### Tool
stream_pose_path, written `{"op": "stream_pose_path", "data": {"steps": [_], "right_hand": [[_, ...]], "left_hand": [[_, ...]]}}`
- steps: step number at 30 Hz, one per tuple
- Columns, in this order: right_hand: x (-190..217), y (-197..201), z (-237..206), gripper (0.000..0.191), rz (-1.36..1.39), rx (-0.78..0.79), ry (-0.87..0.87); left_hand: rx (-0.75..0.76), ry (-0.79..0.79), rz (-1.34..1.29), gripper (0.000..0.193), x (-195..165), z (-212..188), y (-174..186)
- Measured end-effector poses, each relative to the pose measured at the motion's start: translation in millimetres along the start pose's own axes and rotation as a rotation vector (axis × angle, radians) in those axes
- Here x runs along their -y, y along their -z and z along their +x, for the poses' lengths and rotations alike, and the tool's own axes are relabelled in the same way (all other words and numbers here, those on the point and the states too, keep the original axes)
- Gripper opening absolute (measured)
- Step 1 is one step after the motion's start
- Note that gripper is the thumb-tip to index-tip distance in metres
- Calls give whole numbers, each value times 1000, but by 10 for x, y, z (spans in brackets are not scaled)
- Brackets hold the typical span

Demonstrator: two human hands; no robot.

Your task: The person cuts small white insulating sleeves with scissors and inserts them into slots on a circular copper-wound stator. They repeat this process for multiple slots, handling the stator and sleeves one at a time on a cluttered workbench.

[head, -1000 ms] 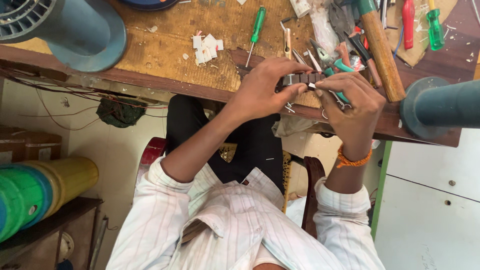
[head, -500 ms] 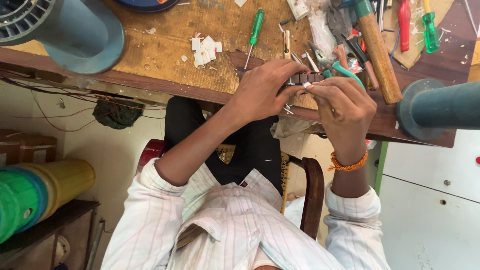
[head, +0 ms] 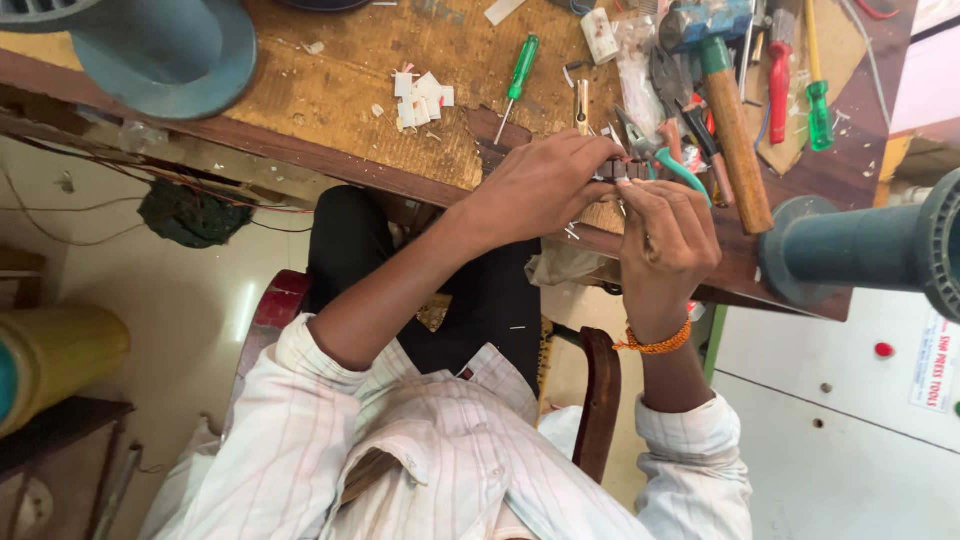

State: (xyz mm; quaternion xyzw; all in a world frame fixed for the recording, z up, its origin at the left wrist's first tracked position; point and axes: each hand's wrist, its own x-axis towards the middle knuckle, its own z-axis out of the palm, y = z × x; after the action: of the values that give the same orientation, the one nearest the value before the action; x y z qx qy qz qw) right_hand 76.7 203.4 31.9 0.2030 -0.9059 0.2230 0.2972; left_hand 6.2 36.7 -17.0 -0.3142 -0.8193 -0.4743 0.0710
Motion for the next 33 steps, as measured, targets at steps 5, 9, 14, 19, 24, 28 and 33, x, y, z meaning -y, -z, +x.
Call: {"op": "stream_pose_path", "data": {"steps": [5, 9, 14, 19, 24, 28, 33], "right_hand": [[20, 27, -13, 20, -189, -20, 74], [21, 71, -60, 20, -70, -42, 49], [-53, 62, -146, 43, 353, 45, -282], [-149, 61, -235, 47, 395, 161, -307], [-199, 31, -254, 45, 386, 173, -300], [-200, 29, -292, 46, 504, 146, -388], [-186, 47, -315, 47, 494, 141, -421]], "left_hand": [[28, -203, 7, 36, 44, -2, 77], [67, -287, -13, 36, 32, -74, 165], [109, -363, -53, 44, 39, -118, 147], [-54, -394, -62, 46, 100, -222, 41], [-311, -331, 22, 46, 68, -377, -109], [-326, -260, 41, 45, 20, -388, -178], [-309, -256, 67, 44, -3, -357, -215]]}}
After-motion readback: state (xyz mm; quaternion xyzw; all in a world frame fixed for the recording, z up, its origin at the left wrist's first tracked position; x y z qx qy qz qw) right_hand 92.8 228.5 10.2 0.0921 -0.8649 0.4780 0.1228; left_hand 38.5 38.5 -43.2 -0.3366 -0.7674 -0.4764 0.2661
